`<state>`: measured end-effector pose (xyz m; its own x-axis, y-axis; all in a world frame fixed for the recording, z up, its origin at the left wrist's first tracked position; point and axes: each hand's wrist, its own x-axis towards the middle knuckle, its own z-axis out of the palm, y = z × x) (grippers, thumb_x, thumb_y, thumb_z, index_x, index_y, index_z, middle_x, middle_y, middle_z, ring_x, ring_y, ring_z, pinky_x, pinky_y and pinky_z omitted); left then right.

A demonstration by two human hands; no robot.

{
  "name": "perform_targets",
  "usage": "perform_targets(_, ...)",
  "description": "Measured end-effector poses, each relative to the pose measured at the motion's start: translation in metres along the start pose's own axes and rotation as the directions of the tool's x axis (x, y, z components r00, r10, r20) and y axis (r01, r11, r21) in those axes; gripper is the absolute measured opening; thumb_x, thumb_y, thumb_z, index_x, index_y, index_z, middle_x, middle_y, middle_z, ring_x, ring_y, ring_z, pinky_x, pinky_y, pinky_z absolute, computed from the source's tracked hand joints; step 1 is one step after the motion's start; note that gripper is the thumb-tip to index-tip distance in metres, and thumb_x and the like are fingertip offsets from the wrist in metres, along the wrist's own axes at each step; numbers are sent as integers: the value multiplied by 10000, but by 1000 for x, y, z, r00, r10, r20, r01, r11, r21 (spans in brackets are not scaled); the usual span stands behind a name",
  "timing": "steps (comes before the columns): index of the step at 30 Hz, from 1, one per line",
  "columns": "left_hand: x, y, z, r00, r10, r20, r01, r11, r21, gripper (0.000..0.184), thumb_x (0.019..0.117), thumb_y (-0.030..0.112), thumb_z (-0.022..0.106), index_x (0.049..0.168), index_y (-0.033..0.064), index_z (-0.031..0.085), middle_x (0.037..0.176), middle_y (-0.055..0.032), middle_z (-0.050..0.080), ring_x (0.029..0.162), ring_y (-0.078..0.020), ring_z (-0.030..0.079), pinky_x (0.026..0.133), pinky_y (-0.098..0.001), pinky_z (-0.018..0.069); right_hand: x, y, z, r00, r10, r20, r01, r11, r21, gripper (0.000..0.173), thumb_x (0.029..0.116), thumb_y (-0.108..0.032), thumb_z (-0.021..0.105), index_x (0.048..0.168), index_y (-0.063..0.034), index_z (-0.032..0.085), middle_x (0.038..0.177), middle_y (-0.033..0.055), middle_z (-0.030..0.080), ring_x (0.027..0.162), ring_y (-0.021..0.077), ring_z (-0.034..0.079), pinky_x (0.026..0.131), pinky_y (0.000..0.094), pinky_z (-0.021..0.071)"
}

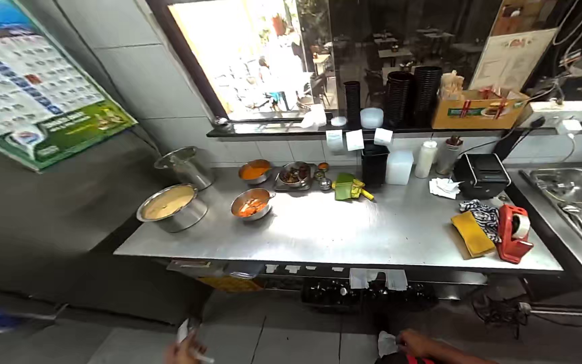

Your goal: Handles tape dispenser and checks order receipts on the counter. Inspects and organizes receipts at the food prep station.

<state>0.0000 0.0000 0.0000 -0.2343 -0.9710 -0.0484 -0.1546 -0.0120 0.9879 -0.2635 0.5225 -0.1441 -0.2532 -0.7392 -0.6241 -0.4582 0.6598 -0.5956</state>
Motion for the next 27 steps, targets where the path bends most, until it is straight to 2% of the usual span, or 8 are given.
perform_targets(4,-53,77,201,860,491,137,-510,830,226,483,920,138,724,1204,-191,512,1267,-374,541,1200,-420,551,1048,-489,467,10,15,-5,973,55,-222,7,963,270,393,1068,-335,508,1149,0,696,1079,228,700,1033,368,673,955,576,502)
perform_targets(9,-157,62,423,676,663,323,-697,717,-16,565,869,326,772,1161,-65,488,1417,-289,429,1370,-382,423,1117,-485,421,17,58,-25,923,278,-265,-71,801,595,441,1078,-370,490,1158,18,684,1069,215,680,982,308,654,932,512,500)
perform_targets(13,-186,13,507,652,381,655,-725,567,392,1044,720,860,633,1339,28,512,1518,-226,401,1302,-420,490,987,-600,460,-1,106,-41,870,402,-286,-135,752,646,432,1083,-372,477,1226,-15,675,1137,212,690,1062,316,664,982,521,497)
perform_targets(16,-182,-1,532,659,208,722,-717,465,520,1081,718,926,532,1350,48,536,1524,-215,401,1251,-425,522,941,-617,473,-22,138,-36,812,498,-305,-201,729,655,408,1068,-371,509,1263,-55,680,1169,193,707,1103,324,679,999,535,511)
perform_targets(18,-182,2,534,664,162,730,-689,513,513,941,797,809,599,1336,39,543,1522,-239,392,1241,-444,523,935,-607,481,-41,149,-22,765,569,-301,-219,670,709,392,1060,-356,523,1244,-52,689,1171,186,708,1108,312,678,1008,521,513)
perform_targets(22,-170,18,533,649,30,761,-511,758,406,535,887,284,758,1298,-12,585,1470,-318,413,1276,-484,505,998,-601,489,-70,147,8,743,629,-229,-255,582,773,384,1065,-328,522,1244,-29,685,1178,207,698,1103,326,669,1009,527,499)
perform_targets(24,-162,25,537,567,-57,822,-446,817,364,356,885,95,722,1222,7,651,1389,-294,510,1238,-438,549,985,-580,501,-78,138,21,740,647,-184,-272,537,798,389,1067,-332,523,1271,-36,671,1202,209,692,1126,331,664,1019,534,492)
perform_targets(27,-162,37,553,413,-155,898,-257,926,278,175,883,-33,684,1051,4,719,1153,-171,705,1003,-291,672,850,-489,554,-77,115,36,681,707,-189,-212,438,874,400,1065,-339,531,1276,-25,662,1186,213,691,1107,328,665,1005,526,497)
